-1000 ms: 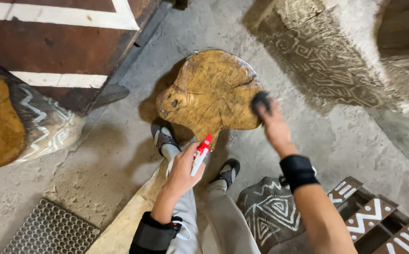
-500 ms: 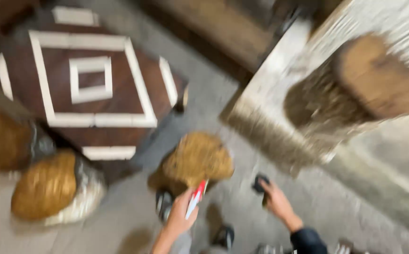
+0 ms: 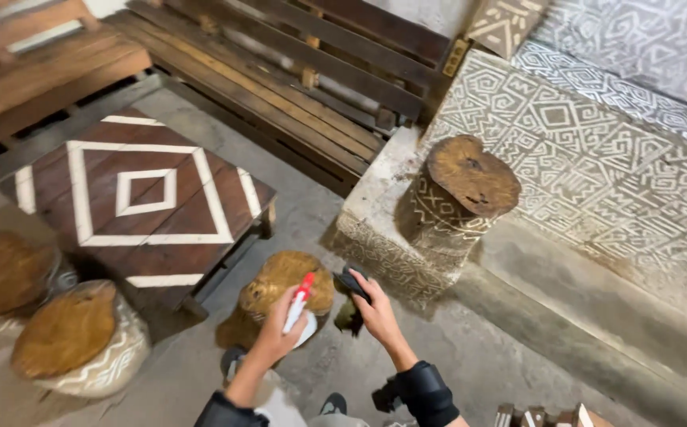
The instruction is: The person sprays a liquid from a white bottle with a red nozzle onto several wooden stools and a wooden table, then wipes each surface with a dark cloth. The person moves between multiple stools and a table, repeating the spray-and-wipe sequence on each item.
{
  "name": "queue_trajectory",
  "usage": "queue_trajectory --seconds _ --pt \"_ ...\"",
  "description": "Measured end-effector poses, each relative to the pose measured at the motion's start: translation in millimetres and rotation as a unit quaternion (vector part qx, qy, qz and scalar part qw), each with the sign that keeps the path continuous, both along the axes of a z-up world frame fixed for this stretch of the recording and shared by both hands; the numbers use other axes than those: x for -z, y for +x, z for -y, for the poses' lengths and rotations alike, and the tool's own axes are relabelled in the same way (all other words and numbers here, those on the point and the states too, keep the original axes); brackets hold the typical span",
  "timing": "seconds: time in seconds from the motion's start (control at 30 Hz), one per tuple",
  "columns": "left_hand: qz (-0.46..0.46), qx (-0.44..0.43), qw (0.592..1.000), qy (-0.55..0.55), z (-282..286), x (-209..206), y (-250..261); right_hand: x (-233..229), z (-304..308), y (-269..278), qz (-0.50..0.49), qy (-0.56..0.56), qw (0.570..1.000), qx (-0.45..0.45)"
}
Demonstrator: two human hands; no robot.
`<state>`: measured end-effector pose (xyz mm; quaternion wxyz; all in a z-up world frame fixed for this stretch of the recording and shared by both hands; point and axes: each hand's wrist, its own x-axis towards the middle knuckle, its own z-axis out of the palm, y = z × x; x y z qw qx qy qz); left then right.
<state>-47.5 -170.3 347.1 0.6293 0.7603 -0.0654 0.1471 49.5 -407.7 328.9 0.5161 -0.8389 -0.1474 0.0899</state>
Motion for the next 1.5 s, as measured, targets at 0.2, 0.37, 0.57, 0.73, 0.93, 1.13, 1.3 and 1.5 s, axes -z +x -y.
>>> queue_trajectory --seconds 0.2,0.37,0.57,0.73,0.93,1.13,1.3,1.5 --pt "0.091 -0.066 0.992 0.053 32.4 -49.0 -9.3 -91.1 -40.8 -46.3 0.028 0.129 0.970 -0.206" --pt "0.146 -0.082 0.966 0.199 32.5 -53.2 -37.6 -61.6 -40.4 -69.9 0.165 0.024 0.947 -0.275" --pt "0.176 0.053 0.957 0.226 6.9 -77.4 -86.5 -60.7 -81.9 -146.4 0.145 0.132 0.972 -0.130" --pt "0.090 0.197 0.925 0.312 -35.7 -102.6 -126.9 -42.2 -113.2 -195.3 0.209 0.139 0.966 0.055" --pt "0.044 0.318 0.924 0.207 -63.4 -76.5 -170.3 -51.8 -120.2 -266.7 0.126 0.140 0.976 0.109" --pt "-0.027 0.373 0.925 -0.067 -31.4 25.5 -189.6 -60.1 -82.0 -325.4 0.042 0.231 0.967 0.093" --pt "-0.094 0.193 0.974 -0.067 35.2 68.1 -208.8 -60.4 -29.7 -356.6 -0.034 0.281 0.958 0.031" --pt "-0.358 0.327 0.828 -0.280 154.1 151.3 -254.9 -36.5 81.5 -407.6 -0.163 0.357 0.915 0.094"
